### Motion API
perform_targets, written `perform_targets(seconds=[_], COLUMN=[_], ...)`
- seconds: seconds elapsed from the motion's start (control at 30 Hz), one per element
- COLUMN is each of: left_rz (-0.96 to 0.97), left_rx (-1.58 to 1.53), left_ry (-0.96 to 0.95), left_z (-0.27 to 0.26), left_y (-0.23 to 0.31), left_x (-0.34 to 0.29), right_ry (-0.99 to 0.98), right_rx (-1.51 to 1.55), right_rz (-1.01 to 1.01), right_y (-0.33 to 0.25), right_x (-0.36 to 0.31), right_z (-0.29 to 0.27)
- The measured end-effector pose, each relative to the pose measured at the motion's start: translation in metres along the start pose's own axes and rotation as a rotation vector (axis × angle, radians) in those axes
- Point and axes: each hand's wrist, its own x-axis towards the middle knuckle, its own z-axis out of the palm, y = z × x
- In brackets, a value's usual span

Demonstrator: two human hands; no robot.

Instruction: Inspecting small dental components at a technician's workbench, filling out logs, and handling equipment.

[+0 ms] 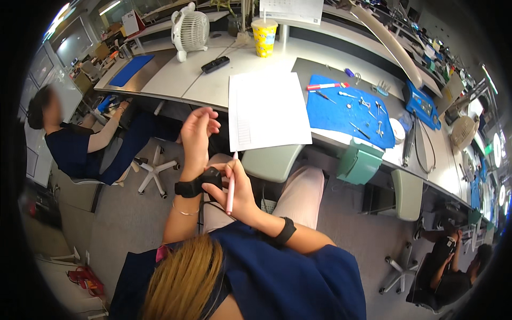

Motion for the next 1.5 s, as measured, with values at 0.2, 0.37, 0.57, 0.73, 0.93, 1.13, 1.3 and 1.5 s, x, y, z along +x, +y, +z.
perform_targets(seconds=[0.2,0.37,0.57,0.73,0.93,1.13,1.3,1.5], left_rz=[-0.082,-0.050,0.290,0.322,0.642,-0.211,0.185,0.386], left_rx=[0.069,0.179,0.935,1.213,1.417,0.658,0.907,1.522], left_ry=[-0.037,-0.074,-0.370,-0.519,-1.584,-0.859,-0.360,-0.733], left_z=[-0.008,-0.002,-0.007,-0.005,0.000,-0.067,-0.081,-0.072], left_y=[-0.014,-0.008,0.016,0.078,0.182,0.152,0.048,-0.073], left_x=[-0.006,-0.022,-0.074,-0.108,-0.128,-0.013,0.170,0.324], right_ry=[0.164,0.139,0.118,-0.029,0.130,-0.103,-0.239,-0.175], right_rx=[-0.006,0.047,0.182,0.253,0.103,0.430,0.523,0.478], right_rz=[-0.078,-0.050,0.006,0.125,0.066,0.093,0.259,0.258], right_y=[0.002,-0.006,-0.015,-0.039,-0.051,-0.026,-0.016,-0.004], right_x=[0.023,0.030,0.017,0.004,0.026,0.044,0.040,0.057], right_z=[-0.014,-0.030,-0.033,-0.026,-0.043,-0.043,-0.041,-0.074])
